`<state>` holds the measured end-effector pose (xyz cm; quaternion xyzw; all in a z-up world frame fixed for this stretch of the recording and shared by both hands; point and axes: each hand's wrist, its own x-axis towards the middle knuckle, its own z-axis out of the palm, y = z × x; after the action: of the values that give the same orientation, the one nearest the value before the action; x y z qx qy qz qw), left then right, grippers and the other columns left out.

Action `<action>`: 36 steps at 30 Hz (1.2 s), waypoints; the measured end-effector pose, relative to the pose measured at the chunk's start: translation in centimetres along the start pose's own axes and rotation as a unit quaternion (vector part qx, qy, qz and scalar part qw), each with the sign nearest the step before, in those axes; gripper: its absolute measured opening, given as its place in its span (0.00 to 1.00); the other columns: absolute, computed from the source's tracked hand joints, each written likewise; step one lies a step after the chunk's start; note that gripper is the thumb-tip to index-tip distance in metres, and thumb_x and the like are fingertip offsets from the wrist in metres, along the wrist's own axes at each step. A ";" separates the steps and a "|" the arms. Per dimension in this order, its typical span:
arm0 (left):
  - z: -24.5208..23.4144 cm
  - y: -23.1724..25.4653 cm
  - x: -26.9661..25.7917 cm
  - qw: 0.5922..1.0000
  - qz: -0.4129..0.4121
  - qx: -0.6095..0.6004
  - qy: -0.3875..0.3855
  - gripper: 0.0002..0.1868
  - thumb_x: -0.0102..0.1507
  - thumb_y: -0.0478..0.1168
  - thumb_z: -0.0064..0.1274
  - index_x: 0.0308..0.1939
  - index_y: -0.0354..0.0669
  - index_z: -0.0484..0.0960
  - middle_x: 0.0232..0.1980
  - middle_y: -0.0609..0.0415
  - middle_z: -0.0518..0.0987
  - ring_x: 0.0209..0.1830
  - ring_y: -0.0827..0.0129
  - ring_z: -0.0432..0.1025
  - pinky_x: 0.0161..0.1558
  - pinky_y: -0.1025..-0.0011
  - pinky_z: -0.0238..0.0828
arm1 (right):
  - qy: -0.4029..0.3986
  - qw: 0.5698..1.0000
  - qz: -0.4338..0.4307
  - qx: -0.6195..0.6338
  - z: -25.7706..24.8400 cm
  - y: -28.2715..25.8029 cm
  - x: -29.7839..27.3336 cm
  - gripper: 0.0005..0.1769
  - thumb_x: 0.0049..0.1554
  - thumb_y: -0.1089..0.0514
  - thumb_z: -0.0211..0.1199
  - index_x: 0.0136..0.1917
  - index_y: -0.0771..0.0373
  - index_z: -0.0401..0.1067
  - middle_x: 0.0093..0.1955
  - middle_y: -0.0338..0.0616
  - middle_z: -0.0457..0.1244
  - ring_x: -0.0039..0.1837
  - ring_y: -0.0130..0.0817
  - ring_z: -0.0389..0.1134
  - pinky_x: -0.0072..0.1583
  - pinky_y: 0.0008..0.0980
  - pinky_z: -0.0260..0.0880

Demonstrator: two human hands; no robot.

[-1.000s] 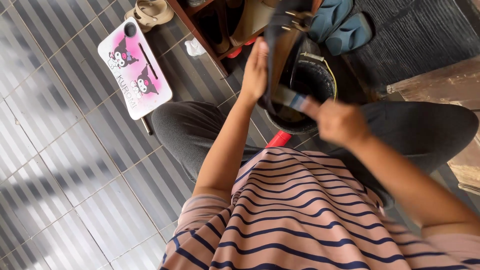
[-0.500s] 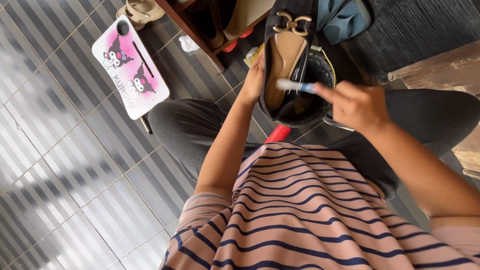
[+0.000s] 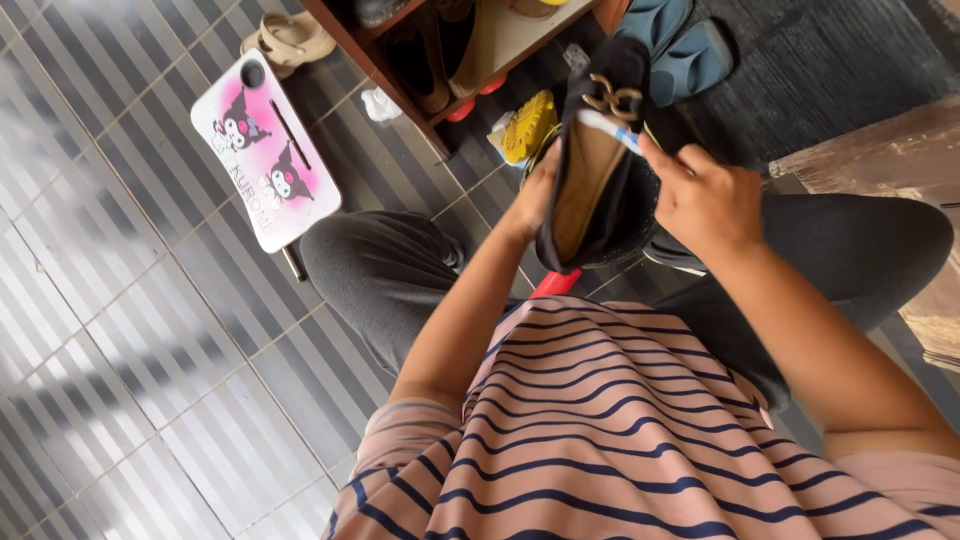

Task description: The person sits on the floor and scrubs a black flat shoe with a toothbrush, dipping it into a bucket of water. They then switch to a beige flat shoe and continue scrubbing the exterior and interior surfaces with the toothbrush.

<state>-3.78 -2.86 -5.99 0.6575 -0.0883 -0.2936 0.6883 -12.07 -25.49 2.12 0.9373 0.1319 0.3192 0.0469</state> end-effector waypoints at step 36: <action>-7.4 -1.8 5.0 0.727 0.281 0.537 -0.323 0.20 0.76 0.43 0.32 0.69 0.40 0.63 0.63 0.29 0.71 0.67 0.47 0.70 0.66 0.66 0.69 | -0.295 0.717 0.304 0.554 3.1 6.4 -0.5 0.21 0.50 0.57 0.78 0.56 0.65 0.81 0.50 0.52 0.74 0.35 0.23 0.68 0.39 0.25 0.70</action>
<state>3.53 0.93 -9.96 0.7283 -0.6282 -0.1851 0.2017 -9.15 -31.81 0.43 0.8324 -0.0271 -0.1060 -0.5433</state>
